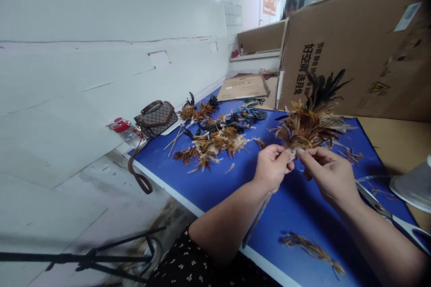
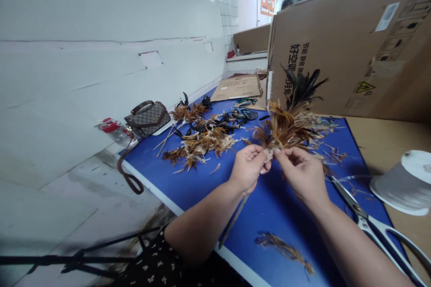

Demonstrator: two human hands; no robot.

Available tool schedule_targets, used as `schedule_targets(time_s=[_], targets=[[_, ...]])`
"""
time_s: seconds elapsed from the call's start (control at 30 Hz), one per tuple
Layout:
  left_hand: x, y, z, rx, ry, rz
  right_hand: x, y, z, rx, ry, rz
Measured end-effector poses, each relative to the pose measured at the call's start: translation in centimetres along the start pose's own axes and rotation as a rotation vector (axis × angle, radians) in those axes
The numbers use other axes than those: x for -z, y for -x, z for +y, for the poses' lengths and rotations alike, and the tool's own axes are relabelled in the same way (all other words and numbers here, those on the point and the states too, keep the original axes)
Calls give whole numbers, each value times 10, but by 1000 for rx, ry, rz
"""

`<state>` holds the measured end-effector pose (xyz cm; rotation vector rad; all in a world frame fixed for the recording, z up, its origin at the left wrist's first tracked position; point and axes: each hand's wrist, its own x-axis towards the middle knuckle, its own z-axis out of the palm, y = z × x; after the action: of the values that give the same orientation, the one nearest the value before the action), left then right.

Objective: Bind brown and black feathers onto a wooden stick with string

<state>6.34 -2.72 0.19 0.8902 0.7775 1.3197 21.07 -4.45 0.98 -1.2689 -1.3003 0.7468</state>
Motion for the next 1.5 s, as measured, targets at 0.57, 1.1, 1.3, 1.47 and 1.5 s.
schedule_targets(time_s=[0.57,1.1,1.3,1.47,1.5], targets=[[0,3,7,44,-24,-27,9,-5,-3,171,72,-4],[1,4,2,10,-79,-22,4,0,-13,154,118,-57],[2,4,0,-5,-131,-51,4,-1,-5,157,95,-62],[6,2,-3,-40,-185,-68,0,2,-3,217,131,-26],[7,2,-4,-44,-193,-72,-1,2,-3,233,142,-19]])
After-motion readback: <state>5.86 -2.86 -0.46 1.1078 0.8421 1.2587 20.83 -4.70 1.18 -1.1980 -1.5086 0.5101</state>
